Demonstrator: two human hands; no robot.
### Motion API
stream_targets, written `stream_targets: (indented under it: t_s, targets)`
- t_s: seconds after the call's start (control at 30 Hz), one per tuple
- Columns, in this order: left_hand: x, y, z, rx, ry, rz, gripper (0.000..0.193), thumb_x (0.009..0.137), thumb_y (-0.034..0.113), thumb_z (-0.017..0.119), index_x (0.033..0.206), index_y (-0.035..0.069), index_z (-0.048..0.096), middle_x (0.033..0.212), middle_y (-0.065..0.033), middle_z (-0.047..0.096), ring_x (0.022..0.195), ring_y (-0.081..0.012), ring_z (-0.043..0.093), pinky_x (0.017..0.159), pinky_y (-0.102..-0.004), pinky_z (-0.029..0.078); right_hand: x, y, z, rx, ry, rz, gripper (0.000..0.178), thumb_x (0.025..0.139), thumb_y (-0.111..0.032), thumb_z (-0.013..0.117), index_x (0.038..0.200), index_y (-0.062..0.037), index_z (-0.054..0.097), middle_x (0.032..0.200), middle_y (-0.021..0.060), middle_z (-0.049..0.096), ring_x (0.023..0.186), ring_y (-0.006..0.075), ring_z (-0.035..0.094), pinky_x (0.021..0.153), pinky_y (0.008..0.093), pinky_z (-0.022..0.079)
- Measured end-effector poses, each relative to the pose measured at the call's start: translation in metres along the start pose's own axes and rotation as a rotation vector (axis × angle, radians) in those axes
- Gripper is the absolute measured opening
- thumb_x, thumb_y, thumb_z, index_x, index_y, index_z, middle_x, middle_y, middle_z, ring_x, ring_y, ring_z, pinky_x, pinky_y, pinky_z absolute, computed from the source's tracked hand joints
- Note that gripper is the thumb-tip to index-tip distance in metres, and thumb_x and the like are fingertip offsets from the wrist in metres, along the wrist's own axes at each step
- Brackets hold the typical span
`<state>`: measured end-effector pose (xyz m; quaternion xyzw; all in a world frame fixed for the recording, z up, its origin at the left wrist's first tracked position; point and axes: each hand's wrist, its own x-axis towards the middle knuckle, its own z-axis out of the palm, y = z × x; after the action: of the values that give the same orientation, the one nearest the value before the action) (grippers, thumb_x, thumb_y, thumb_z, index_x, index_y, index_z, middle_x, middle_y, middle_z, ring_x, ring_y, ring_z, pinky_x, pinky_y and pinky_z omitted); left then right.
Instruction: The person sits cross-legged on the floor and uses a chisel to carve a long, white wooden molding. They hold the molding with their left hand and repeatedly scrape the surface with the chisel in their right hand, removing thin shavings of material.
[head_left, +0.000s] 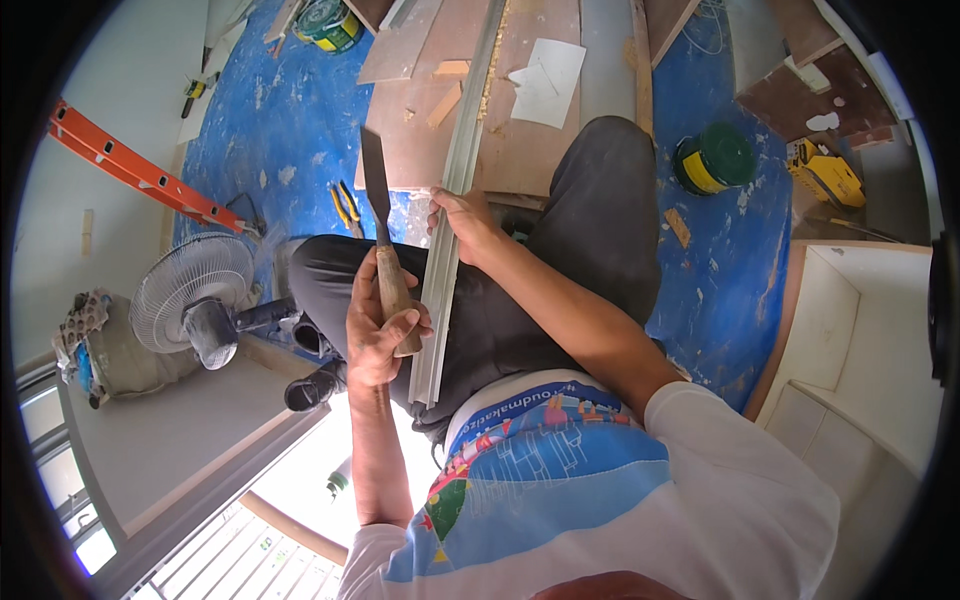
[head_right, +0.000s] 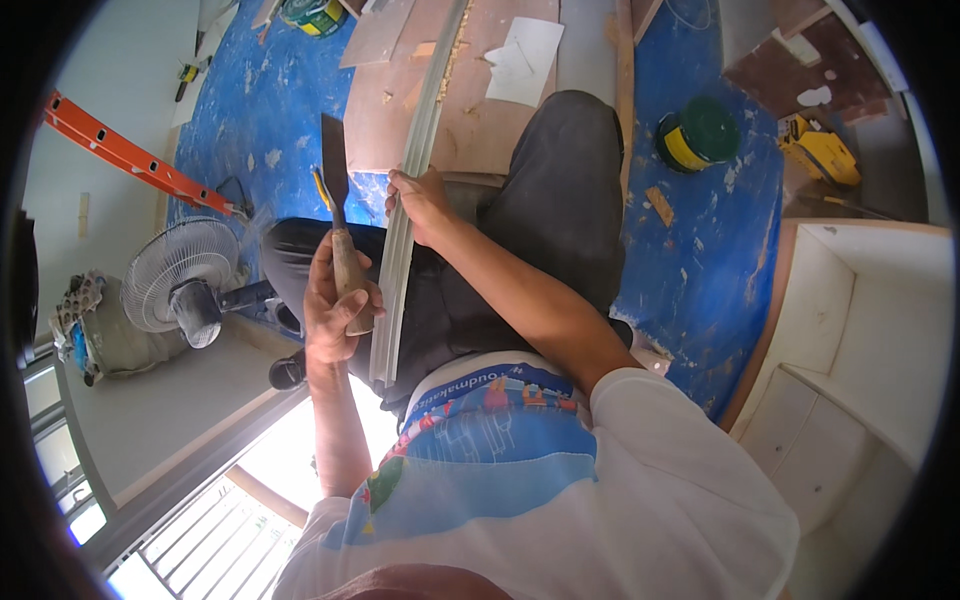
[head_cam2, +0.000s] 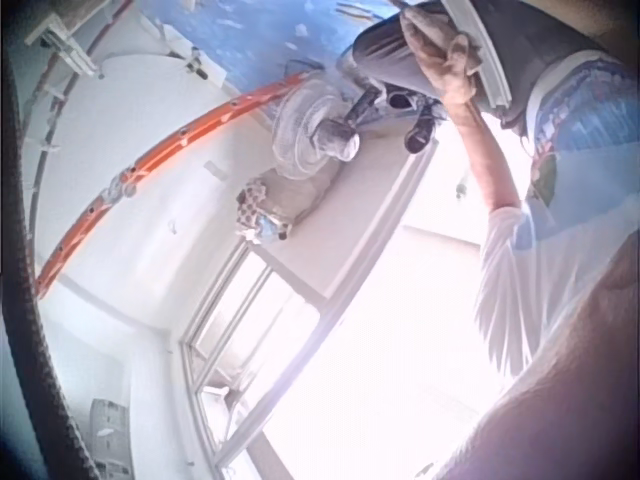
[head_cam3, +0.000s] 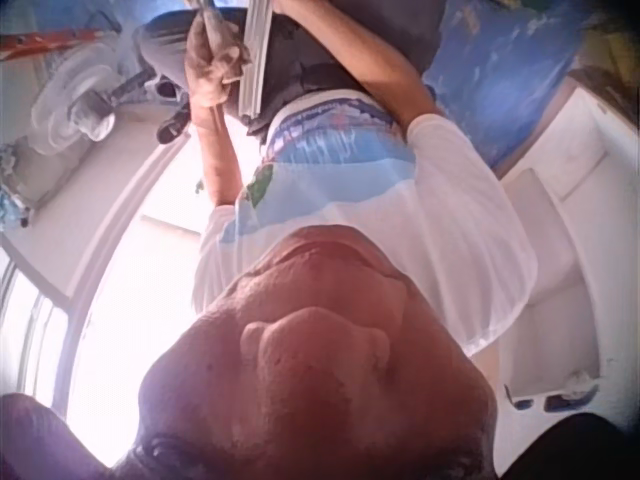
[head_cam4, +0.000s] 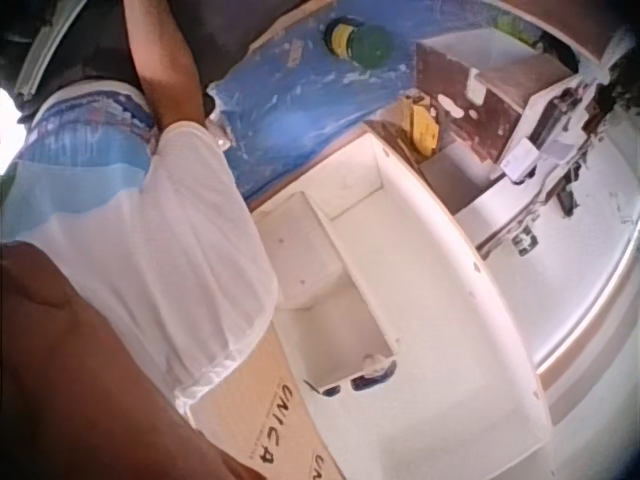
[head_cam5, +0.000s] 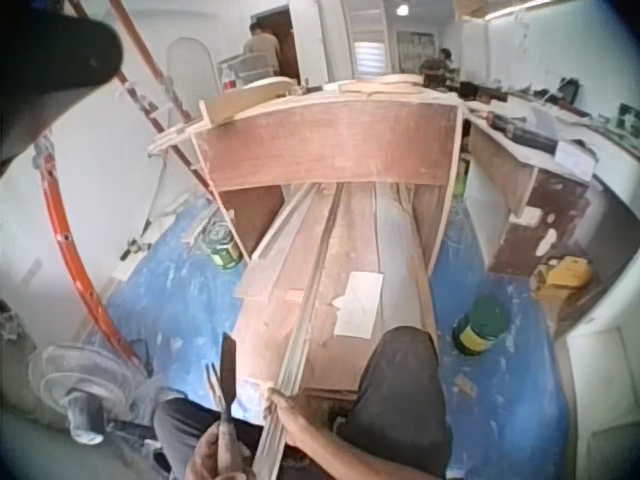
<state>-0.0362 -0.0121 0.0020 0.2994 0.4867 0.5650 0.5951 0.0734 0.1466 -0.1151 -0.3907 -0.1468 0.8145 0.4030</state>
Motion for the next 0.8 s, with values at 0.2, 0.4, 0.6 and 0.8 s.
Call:
stream_targets:
  t_s: [0.2, 0.4, 0.6, 0.8]
  targets:
    - [-0.019, 0.018, 0.022, 0.761, 0.052, 0.018, 0.082, 0.080, -0.006, 0.071, 0.157, -0.001, 0.043, 0.130, -0.0198, 0.065, 0.101, -0.0249, 0.072, 0.088, -0.0337, 0.057, -0.012, 0.004, 0.003, -0.134, 0.083, -0.165, 0.011, 0.092, -0.002, 0.063, 0.097, -0.0037, 0.054, 0.074, 0.0064, 0.057, 0.055, 0.0195, 0.058, 0.050, 0.0367, 0.051]
    - [-0.017, 0.017, 0.062, 1.016, 0.057, -0.008, 0.074, 0.079, -0.006, 0.076, 0.150, -0.004, 0.053, 0.134, -0.0253, 0.067, 0.124, -0.0280, 0.067, 0.107, -0.0357, 0.050, -0.013, 0.002, -0.004, -0.015, 0.082, 0.051, 0.015, 0.093, -0.009, 0.068, 0.099, -0.0038, 0.055, 0.079, 0.0062, 0.058, 0.059, 0.0178, 0.059, 0.056, 0.0365, 0.057]
    - [-0.004, 0.019, 0.069, 1.034, 0.105, -0.075, 0.068, 0.083, 0.002, 0.074, 0.148, -0.001, 0.055, 0.128, -0.0256, 0.068, 0.116, -0.0358, 0.070, 0.101, -0.0402, 0.053, -0.018, -0.003, -0.004, -0.019, -0.006, -0.045, 0.026, 0.093, -0.006, 0.068, 0.109, -0.0038, 0.047, 0.079, 0.0081, 0.060, 0.057, 0.0158, 0.061, 0.049, 0.0325, 0.056]
    - [0.003, 0.030, 0.083, 1.118, 0.098, -0.036, 0.065, 0.083, 0.002, 0.073, 0.145, -0.002, 0.057, 0.123, -0.0253, 0.069, 0.113, -0.0352, 0.071, 0.097, -0.0408, 0.054, -0.015, 0.002, -0.012, -0.091, -0.064, -0.138, 0.022, 0.092, -0.012, 0.079, 0.101, 0.0025, 0.064, 0.086, 0.0095, 0.067, 0.067, 0.0146, 0.066, 0.056, 0.0342, 0.060]
